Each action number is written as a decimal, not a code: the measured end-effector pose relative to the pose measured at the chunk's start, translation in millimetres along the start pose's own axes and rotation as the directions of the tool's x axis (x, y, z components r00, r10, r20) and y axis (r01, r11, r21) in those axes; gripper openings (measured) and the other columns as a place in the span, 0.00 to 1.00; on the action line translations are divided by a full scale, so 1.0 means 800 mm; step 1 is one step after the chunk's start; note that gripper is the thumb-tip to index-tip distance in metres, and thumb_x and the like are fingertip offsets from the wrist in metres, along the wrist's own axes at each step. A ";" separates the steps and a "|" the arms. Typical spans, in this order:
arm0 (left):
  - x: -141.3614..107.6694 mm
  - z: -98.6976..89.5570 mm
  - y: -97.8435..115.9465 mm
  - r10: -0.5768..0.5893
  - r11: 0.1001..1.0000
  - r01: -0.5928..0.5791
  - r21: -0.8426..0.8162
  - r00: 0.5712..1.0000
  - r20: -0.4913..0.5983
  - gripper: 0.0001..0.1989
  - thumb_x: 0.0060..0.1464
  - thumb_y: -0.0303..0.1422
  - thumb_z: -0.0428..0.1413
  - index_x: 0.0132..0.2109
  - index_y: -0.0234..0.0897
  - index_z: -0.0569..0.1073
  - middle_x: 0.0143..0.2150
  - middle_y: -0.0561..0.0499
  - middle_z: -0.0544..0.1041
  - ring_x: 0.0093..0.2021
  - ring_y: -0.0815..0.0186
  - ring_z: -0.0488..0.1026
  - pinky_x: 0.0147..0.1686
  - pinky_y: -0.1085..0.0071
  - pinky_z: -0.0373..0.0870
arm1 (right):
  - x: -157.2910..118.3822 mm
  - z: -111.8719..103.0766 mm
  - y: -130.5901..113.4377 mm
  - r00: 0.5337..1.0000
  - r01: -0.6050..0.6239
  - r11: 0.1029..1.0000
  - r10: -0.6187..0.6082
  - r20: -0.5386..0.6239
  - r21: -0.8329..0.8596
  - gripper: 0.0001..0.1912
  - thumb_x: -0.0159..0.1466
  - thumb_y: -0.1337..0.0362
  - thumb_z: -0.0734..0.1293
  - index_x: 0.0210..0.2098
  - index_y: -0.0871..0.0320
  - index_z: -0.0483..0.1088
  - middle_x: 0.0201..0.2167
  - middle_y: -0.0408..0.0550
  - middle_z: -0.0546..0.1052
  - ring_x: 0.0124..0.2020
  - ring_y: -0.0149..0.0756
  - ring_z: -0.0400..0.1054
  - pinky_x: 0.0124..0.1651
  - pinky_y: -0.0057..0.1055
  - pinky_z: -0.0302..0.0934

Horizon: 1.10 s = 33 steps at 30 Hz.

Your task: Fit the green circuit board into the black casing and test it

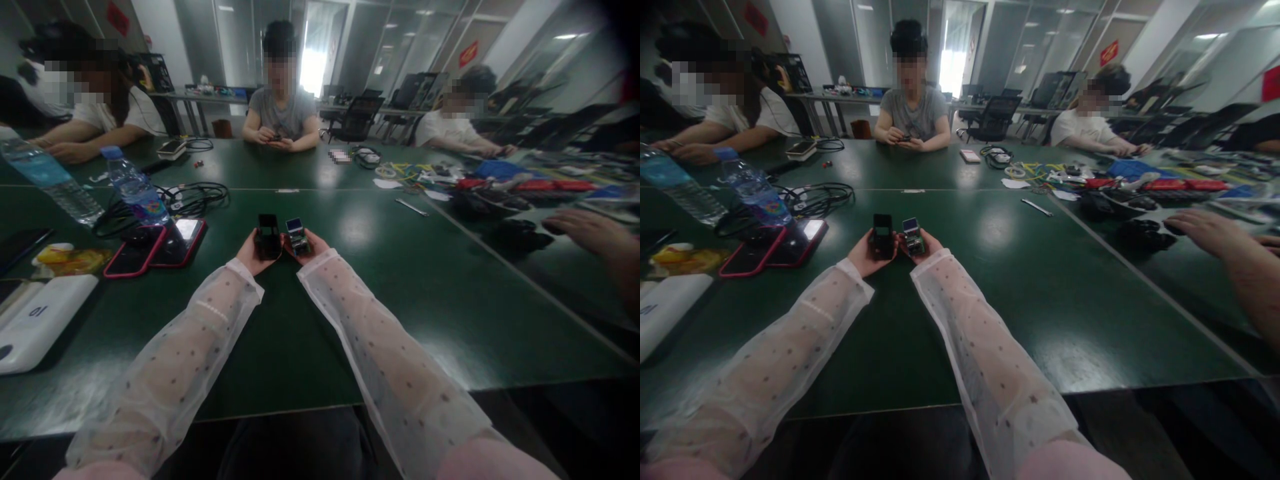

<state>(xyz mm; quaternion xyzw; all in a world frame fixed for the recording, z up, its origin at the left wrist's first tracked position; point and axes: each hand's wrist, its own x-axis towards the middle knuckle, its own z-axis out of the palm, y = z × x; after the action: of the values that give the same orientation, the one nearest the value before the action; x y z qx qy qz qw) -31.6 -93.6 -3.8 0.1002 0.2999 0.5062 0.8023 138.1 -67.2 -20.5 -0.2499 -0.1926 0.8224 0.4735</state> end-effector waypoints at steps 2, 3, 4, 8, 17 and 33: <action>0.000 0.000 0.000 -0.002 1.000 0.002 -0.001 1.000 -0.002 0.24 0.61 0.44 0.44 0.50 0.27 0.69 0.38 0.39 0.77 0.36 0.60 0.75 0.36 0.66 0.73 | 0.000 0.000 0.000 1.000 -0.002 1.000 0.002 -0.004 0.009 0.19 0.70 0.59 0.52 0.48 0.66 0.66 0.34 0.55 0.78 0.38 0.38 0.75 0.44 0.38 0.72; 0.000 0.000 0.000 -0.002 1.000 0.002 0.000 1.000 -0.005 0.24 0.61 0.45 0.44 0.50 0.27 0.69 0.37 0.39 0.77 0.36 0.60 0.75 0.36 0.66 0.73 | 0.000 0.000 0.000 1.000 -0.002 1.000 0.002 -0.005 0.013 0.19 0.69 0.59 0.52 0.48 0.66 0.66 0.34 0.55 0.78 0.38 0.38 0.75 0.43 0.38 0.72; 0.000 0.001 0.000 -0.003 1.000 0.003 -0.002 1.000 -0.007 0.24 0.61 0.45 0.43 0.51 0.27 0.69 0.37 0.39 0.77 0.36 0.60 0.75 0.36 0.66 0.73 | 0.000 0.000 0.000 1.000 -0.002 1.000 0.003 -0.006 0.015 0.19 0.69 0.59 0.53 0.48 0.66 0.66 0.34 0.55 0.78 0.38 0.38 0.75 0.43 0.38 0.72; -0.004 0.005 -0.001 -0.005 1.000 0.004 -0.018 1.000 -0.005 0.25 0.62 0.45 0.43 0.52 0.28 0.69 0.37 0.40 0.77 0.35 0.61 0.75 0.35 0.66 0.73 | 0.000 -0.001 0.000 1.000 0.000 1.000 0.000 -0.004 0.005 0.17 0.69 0.59 0.54 0.47 0.63 0.66 0.33 0.53 0.78 0.37 0.38 0.75 0.42 0.38 0.73; 0.001 0.002 0.000 0.000 1.000 0.000 -0.002 1.000 -0.016 0.25 0.61 0.45 0.44 0.53 0.29 0.69 0.36 0.40 0.77 0.35 0.60 0.75 0.35 0.66 0.72 | -0.001 0.002 0.001 1.000 0.003 1.000 -0.002 -0.015 0.004 0.16 0.69 0.59 0.54 0.46 0.63 0.67 0.33 0.53 0.78 0.38 0.38 0.75 0.41 0.39 0.73; 0.003 0.004 -0.003 0.029 0.996 -0.026 0.084 0.999 -0.039 0.24 0.61 0.46 0.44 0.49 0.30 0.71 0.34 0.42 0.76 0.33 0.61 0.75 0.35 0.66 0.72 | 0.002 -0.004 0.003 0.995 0.074 0.997 -0.075 -0.059 -0.028 0.13 0.68 0.66 0.54 0.46 0.63 0.66 0.32 0.53 0.79 0.36 0.38 0.76 0.38 0.37 0.73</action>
<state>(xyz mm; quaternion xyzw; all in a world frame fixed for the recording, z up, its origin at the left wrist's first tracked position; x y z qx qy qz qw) -27.0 -92.2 -3.0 0.1277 0.3356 0.5060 0.7842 137.6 -67.1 -25.0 -0.2734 -0.1980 0.7937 0.5061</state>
